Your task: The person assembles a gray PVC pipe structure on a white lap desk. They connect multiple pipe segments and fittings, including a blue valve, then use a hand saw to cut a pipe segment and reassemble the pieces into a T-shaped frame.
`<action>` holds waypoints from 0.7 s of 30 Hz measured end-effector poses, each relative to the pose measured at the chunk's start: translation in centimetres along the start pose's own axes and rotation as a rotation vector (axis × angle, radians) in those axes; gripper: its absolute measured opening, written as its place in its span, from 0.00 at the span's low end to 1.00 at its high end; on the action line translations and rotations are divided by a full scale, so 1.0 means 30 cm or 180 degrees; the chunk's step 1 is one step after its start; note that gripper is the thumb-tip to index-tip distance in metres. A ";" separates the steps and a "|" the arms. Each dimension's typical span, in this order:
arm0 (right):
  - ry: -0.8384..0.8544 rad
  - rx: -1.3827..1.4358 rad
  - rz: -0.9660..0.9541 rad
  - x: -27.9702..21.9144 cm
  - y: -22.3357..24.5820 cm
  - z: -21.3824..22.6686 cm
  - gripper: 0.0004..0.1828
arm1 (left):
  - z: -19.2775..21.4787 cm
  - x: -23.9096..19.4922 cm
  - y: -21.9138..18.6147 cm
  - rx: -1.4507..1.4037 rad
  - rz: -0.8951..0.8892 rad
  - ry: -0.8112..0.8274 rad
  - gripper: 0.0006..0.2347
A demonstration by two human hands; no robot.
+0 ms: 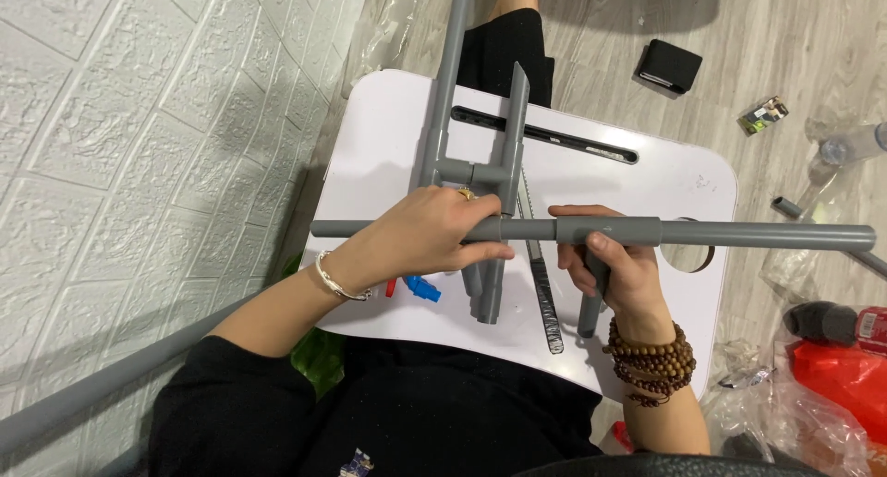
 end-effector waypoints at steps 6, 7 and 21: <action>0.0034 0.0104 0.0040 -0.008 0.009 -0.023 0.27 | -0.046 0.007 0.043 -0.0482 0.0139 0.0202 0.18; 0.0032 0.0106 0.0036 -0.005 0.003 -0.023 0.27 | -0.039 0.012 0.042 -0.0486 0.0141 0.0204 0.18; -0.0601 0.0183 0.0203 -0.022 -0.016 0.083 0.34 | 0.149 -0.146 0.009 0.1483 -0.0112 -0.2172 0.15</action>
Point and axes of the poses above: each hand's wrist, its own x-axis towards the middle knuckle, its own z-axis out of the back of the hand, y = z × x, the point moved 9 cm from there along x, towards the middle knuckle, and after that the axes turned 10 degrees about -z, right-handed, at the moved point
